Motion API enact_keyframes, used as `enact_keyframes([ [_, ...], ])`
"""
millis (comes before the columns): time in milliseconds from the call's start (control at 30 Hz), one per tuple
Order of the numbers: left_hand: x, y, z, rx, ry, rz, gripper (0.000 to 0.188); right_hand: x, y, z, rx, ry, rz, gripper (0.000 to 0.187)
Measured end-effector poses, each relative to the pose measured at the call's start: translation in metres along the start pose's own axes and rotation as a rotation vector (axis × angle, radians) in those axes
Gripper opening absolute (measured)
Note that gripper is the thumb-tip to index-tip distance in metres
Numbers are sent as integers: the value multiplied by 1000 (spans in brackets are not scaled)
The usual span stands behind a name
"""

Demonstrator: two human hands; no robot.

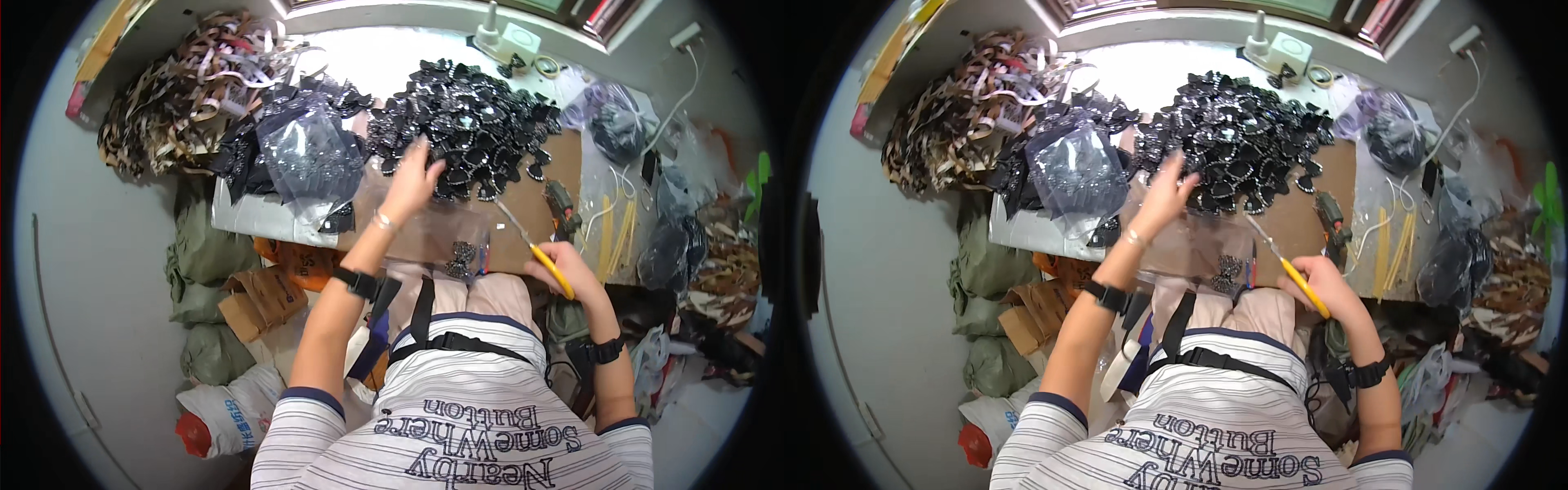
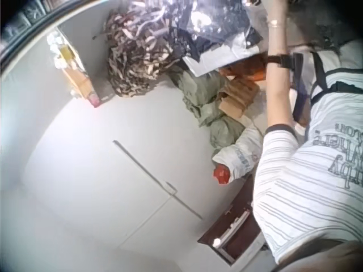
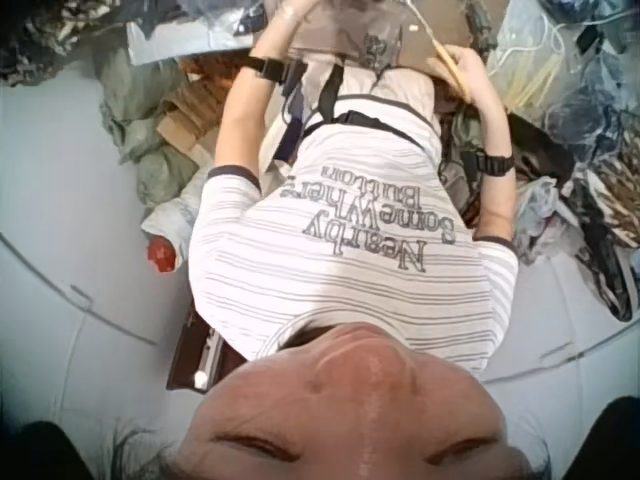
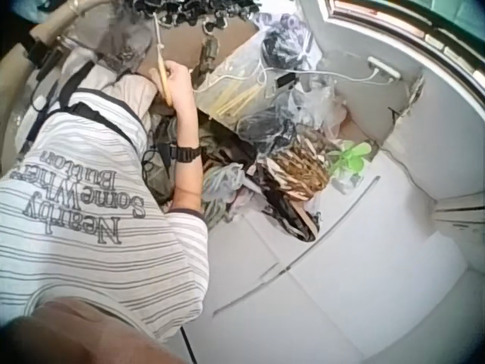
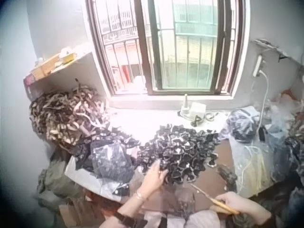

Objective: The person uses yellow-handled scissors to trim the edges of small black fabric pieces with beaded trim. After trimming several pieces, the person places them into a clear plastic bag and then packs the bag into a cardboard box.

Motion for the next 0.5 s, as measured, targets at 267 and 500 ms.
enact_keyframes([
  [267,5,101,116,1074,-205,-316,50,-29,-7,18,-234,131,-223,24],
  [500,-9,131,169,724,-389,-194,56,-46,8,24,-252,174,-223,22],
])
Point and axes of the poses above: each hand's wrist, its own z-axis away from the middle knuckle, its own y-axis out of the palm, x = y × z, the point moved 3 cm from there along -z, towards the middle knuckle, and after that the axes turned 4 degrees about -x, right-handed, at the moved point
